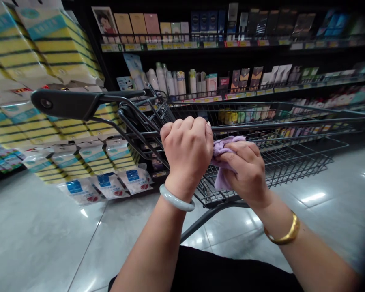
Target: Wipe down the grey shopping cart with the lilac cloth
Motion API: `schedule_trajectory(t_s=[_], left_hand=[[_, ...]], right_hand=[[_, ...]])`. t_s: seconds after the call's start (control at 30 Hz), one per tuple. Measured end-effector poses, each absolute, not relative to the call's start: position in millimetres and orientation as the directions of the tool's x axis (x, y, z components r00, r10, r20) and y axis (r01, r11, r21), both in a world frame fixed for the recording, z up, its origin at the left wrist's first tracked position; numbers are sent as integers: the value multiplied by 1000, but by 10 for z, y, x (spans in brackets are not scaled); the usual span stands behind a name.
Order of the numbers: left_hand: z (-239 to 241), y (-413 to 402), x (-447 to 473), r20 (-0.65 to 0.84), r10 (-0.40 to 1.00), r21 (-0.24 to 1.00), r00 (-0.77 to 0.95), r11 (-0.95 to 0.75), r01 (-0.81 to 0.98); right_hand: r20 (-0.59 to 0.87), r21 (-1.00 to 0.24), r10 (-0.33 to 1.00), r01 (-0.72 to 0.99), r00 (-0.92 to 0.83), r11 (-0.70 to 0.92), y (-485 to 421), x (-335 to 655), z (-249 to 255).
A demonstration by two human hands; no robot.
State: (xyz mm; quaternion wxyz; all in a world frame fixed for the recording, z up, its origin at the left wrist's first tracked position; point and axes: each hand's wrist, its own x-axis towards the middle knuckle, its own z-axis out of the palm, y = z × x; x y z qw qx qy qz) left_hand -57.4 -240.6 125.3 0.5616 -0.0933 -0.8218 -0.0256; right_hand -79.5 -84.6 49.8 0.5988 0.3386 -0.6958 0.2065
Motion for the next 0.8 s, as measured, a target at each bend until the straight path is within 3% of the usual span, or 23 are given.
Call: schedule_trajectory(t_s=[0.2,0.27,0.37,0.47,0.67,0.8], left_hand=[[1248,-2398,-564,930,136,-83,-342,983,163],[1248,-2402,-564,929,141,-87,-343,982,167],[1251,-2410,-566,928,147,-90,-344,980,176],[1252,-2411,-566,927,146,-87,-346,980,180],[1243,-2402,-563,928,145,-81,-343,977,196],[1246,-2401,-561,926,136,-67,-351,977,202]], right_hand=[[999,-14,33,-669,15,744,-755,-830,627],[1000,-5,-10,-672,-19,741,-779,-834,637],[986,117,-169,-674,-12,729,-820,-822,644],[971,189,-240,-644,8,742,-748,-831,690],[992,-14,-57,-556,-110,831,-592,-827,803],[973,64,-188,-623,-136,780,-715,-765,796]])
